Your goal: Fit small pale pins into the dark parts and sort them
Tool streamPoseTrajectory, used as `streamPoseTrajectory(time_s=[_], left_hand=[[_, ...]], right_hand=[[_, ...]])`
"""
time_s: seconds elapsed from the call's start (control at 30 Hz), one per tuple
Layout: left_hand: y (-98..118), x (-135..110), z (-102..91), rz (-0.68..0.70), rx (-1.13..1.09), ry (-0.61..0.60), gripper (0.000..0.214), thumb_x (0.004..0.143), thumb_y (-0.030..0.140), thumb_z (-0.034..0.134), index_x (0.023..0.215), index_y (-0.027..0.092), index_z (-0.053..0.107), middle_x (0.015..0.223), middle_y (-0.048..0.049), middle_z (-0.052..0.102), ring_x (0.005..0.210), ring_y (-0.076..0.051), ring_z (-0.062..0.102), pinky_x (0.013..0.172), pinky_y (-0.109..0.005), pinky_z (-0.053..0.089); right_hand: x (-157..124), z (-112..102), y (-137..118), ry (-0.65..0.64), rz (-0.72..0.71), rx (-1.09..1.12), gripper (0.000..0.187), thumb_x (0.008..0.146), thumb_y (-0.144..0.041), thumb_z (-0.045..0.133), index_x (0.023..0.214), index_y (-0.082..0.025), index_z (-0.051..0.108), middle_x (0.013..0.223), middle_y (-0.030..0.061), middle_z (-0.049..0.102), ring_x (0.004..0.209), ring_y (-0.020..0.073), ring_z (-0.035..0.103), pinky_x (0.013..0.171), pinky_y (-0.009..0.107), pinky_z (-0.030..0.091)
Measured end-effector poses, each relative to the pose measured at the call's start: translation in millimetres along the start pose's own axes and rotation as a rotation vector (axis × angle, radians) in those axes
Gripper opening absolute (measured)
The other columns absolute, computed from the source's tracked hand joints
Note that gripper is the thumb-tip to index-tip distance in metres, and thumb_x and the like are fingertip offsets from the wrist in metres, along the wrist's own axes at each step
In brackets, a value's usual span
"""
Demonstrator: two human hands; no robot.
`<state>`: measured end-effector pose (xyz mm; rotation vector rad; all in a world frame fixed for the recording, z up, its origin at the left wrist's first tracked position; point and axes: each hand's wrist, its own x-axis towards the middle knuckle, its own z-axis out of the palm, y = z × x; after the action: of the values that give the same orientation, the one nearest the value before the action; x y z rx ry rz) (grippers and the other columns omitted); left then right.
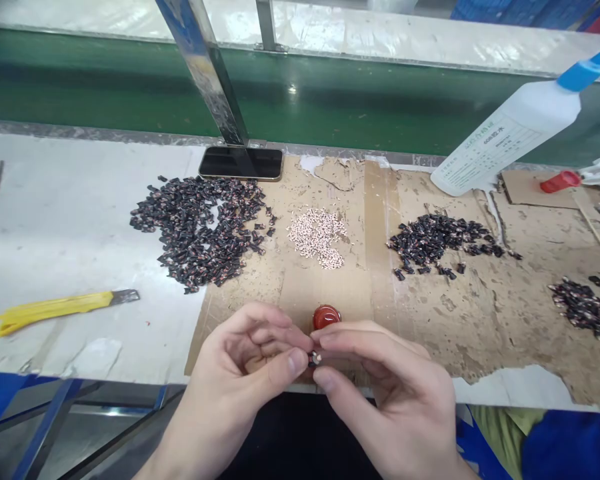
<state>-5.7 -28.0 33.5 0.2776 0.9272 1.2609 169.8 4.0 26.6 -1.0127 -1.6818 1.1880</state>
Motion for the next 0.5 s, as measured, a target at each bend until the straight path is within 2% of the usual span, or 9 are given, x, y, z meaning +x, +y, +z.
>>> streamPoseTrajectory(time_s=[0.1,0.17,0.33,0.4,0.5], left_hand=[[-3.1,-2.9,-0.4,-0.006,-0.016,-0.01,0.019,0.082,0.01,0.086,0.093,0.016,0.072,0.082,0.0,0.083,0.074,-0.007,0.076,0.073,-0.013,0.061],[-4.5,-5.1,0.7,-0.007,-0.039,-0.015,0.023,0.081,0.012,0.087,0.097,0.017,0.071,0.083,0.0003,0.082,0.075,-0.008,0.076,0.073,-0.014,0.06],[-4.3,-6.4,6.4,-0.027,-0.084,-0.002,0.037,0.075,0.019,0.093,0.103,0.017,0.069,0.079,-0.0001,0.08,0.072,-0.013,0.076,0.077,-0.027,0.064],[-3.5,-5.0,7.7,-0.031,-0.047,0.009,0.044,0.07,0.024,0.097,0.103,0.017,0.068,0.078,-0.0007,0.079,0.073,-0.014,0.076,0.078,-0.027,0.063],[-3.8,-2.1,8.4,-0.017,0.066,0.04,0.058,0.06,0.027,0.102,0.105,0.018,0.066,0.08,0.0002,0.076,0.069,-0.012,0.073,0.07,-0.023,0.06]], right_hand=[[-1.0,0.2,0.6,0.046,-0.138,-0.134,0.033,0.08,-0.006,0.082,0.103,-0.028,0.079,0.098,0.0001,0.081,0.081,0.0137,0.08,0.075,0.015,0.067],[-1.4,-2.8,-0.7,0.032,-0.204,-0.221,0.031,0.08,-0.003,0.08,0.099,-0.027,0.08,0.097,0.0002,0.081,0.078,0.0135,0.079,0.072,0.015,0.067],[-7.7,-14.7,7.2,-0.027,-0.274,-0.265,0.038,0.081,-0.003,0.077,0.108,-0.029,0.081,0.104,0.0018,0.081,0.079,0.0171,0.081,0.07,0.02,0.069],[-12.4,-15.5,17.2,-0.004,-0.283,-0.273,0.033,0.081,-0.007,0.079,0.105,-0.028,0.082,0.103,0.0025,0.082,0.078,0.0186,0.081,0.07,0.021,0.069],[-18.0,-10.6,29.6,0.095,-0.24,-0.268,0.032,0.081,-0.012,0.081,0.109,-0.027,0.081,0.1,0.0033,0.083,0.076,0.0196,0.081,0.072,0.023,0.069]])
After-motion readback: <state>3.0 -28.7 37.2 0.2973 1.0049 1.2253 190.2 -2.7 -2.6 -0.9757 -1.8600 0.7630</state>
